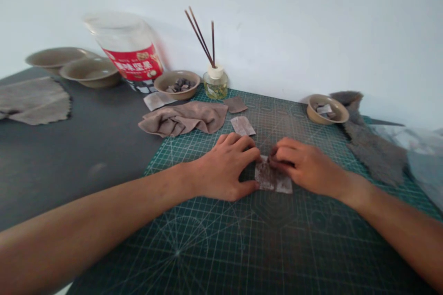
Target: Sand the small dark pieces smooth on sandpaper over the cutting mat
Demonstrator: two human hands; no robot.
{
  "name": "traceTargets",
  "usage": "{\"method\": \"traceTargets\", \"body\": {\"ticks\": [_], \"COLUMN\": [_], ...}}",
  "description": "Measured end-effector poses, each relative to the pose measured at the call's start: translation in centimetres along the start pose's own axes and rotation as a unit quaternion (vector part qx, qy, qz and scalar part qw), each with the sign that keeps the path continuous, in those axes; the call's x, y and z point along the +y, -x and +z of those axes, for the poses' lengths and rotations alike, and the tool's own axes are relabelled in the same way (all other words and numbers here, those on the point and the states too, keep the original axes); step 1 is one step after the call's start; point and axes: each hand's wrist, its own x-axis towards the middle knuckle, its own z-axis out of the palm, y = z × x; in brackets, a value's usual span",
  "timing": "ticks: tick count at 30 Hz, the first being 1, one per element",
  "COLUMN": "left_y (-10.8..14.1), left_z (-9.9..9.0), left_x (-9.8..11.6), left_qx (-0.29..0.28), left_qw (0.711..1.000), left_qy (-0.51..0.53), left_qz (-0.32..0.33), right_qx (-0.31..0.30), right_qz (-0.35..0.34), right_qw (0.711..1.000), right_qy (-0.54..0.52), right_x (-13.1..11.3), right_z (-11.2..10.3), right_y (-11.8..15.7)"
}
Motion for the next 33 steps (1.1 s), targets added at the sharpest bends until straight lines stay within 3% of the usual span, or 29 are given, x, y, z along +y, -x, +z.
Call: {"method": "traceTargets", "body": {"ticks": [2,6,10,12,16,21,23,26,28,31,33], "left_y": [-0.03,-0.03,-0.01,0.0,0.04,0.11,0.11,0.1,0.1,0.12,0.13], "left_z": [-0.01,0.06,0.06,0.02,-0.01,0.04,0.04,0.03,0.04,0.06,0.06], "left_x": [-0.05,-0.11,-0.02,0.03,0.07,0.03,0.04,0.04,0.03,0.02,0.02], "left_qx": [0.001,0.005,0.004,0.006,0.01,0.013,0.017,0.021,0.022,0.025,0.026], "left_qw": [1.0,1.0,1.0,1.0,1.0,1.0,1.0,1.0,1.0,1.0,1.0], "left_qy": [-0.001,-0.001,-0.004,-0.004,-0.003,-0.003,0.001,0.003,0.002,-0.002,-0.001], "left_qz": [-0.001,0.005,0.003,0.002,0.004,0.002,0.005,0.011,0.012,0.008,0.008], "right_qx": [-0.006,-0.054,0.007,0.0,-0.053,0.003,-0.014,-0.065,-0.05,0.007,-0.013], "right_qz": [0.007,-0.047,-0.007,0.007,-0.033,0.02,0.026,-0.02,-0.028,0.021,0.028], "right_qw": [1.0,0.995,1.0,1.0,0.997,1.0,0.999,0.995,0.996,1.0,0.999], "right_qy": [-0.006,-0.062,-0.001,0.006,-0.05,-0.015,-0.024,-0.067,-0.064,-0.022,-0.03], "right_x": [0.14,-0.42,-0.1,0.16,-0.24,0.0,0.0,-0.5,-0.64,-0.27,-0.12], "right_z": [-0.17,0.31,0.3,-0.08,0.03,0.01,-0.21,0.05,0.32,0.16,-0.08], "right_y": [-0.21,-0.09,-0.22,-0.2,0.11,-0.22,-0.25,-0.12,-0.15,-0.37,-0.39]}}
